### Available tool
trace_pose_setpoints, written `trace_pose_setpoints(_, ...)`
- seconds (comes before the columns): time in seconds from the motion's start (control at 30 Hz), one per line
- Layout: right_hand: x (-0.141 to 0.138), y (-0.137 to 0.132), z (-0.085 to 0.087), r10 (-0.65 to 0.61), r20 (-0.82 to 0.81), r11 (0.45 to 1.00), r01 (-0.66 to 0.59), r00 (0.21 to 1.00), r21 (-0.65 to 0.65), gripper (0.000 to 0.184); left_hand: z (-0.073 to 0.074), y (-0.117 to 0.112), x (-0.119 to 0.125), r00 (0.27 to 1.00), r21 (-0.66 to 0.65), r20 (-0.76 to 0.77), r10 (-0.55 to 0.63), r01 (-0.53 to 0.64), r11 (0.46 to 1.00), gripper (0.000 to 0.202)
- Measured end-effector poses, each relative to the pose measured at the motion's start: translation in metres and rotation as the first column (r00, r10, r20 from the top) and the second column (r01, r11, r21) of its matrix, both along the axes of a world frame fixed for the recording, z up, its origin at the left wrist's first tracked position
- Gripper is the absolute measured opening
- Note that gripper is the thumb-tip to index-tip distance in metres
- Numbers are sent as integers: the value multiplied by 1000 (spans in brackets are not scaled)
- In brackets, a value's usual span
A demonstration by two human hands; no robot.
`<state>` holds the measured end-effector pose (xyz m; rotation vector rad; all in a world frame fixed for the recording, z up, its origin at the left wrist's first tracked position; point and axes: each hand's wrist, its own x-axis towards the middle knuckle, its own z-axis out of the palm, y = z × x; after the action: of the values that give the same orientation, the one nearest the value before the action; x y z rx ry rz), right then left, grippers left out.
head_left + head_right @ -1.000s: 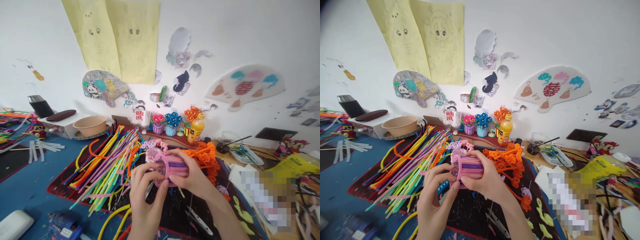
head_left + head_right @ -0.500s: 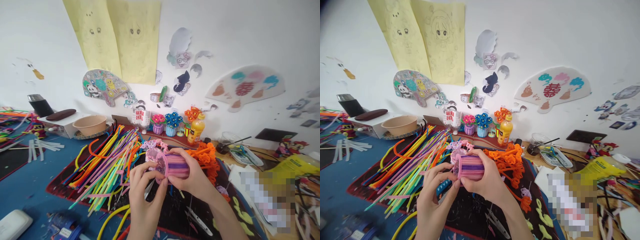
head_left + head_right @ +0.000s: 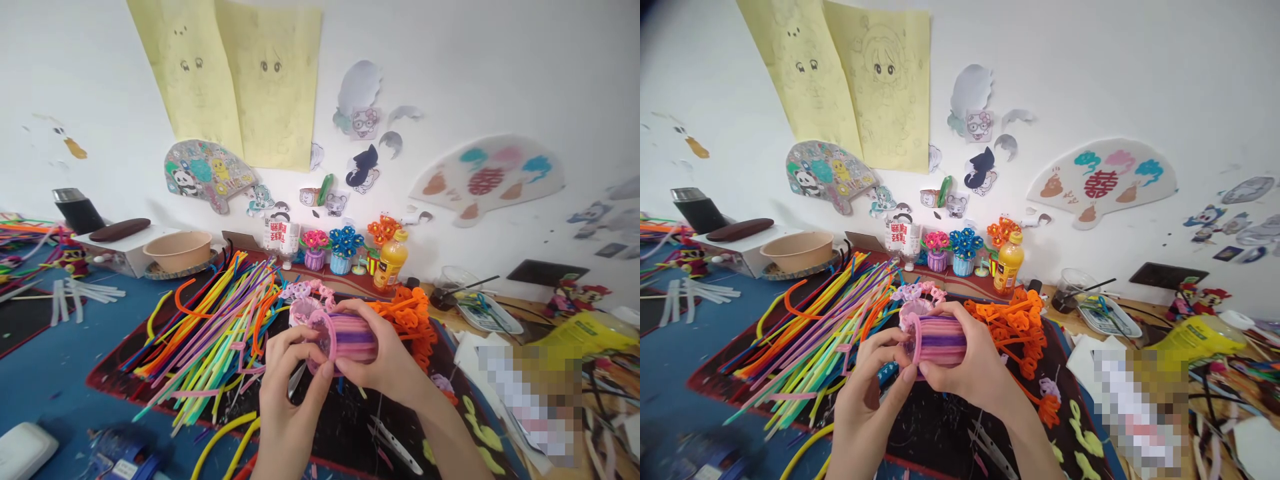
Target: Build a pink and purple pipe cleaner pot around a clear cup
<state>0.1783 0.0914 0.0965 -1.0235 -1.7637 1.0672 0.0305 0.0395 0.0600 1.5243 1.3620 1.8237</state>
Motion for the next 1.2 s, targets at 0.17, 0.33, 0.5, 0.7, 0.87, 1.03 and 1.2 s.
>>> trace_pose_setpoints(0.17,-3,0,1,-51,32,999,50,998,17,54,6,-3,-5,993,23,-108,42,-40,999,8)
trace_pose_setpoints(0.33,-3,0,0,-70,4,997,70,998,17,49,2,-2,-15,973,108,-230,29,-5,994,14)
trace_pose_setpoints(0.5,9,6,-4,26,-12,998,-27,1000,-51,47,-2,-2,-20,997,33,4,-77,77,997,16)
trace_pose_setpoints(0.7,13,7,-5,143,-21,976,-145,989,-161,47,-3,1,-13,988,-1,-76,-135,135,991,38)
trace_pose_setpoints(0.87,8,4,-4,229,-43,951,-233,973,-204,43,-11,4,-2,976,-75,-80,-201,195,978,44)
trace_pose_setpoints(1.03,5,3,-4,225,-43,953,-230,973,-199,36,-14,1,6,967,-125,-2,-253,251,960,44)
trace_pose_setpoints(1.2,2,1,-3,210,-30,956,-212,977,-203,37,-13,0,8,970,-138,12,-242,242,960,44)
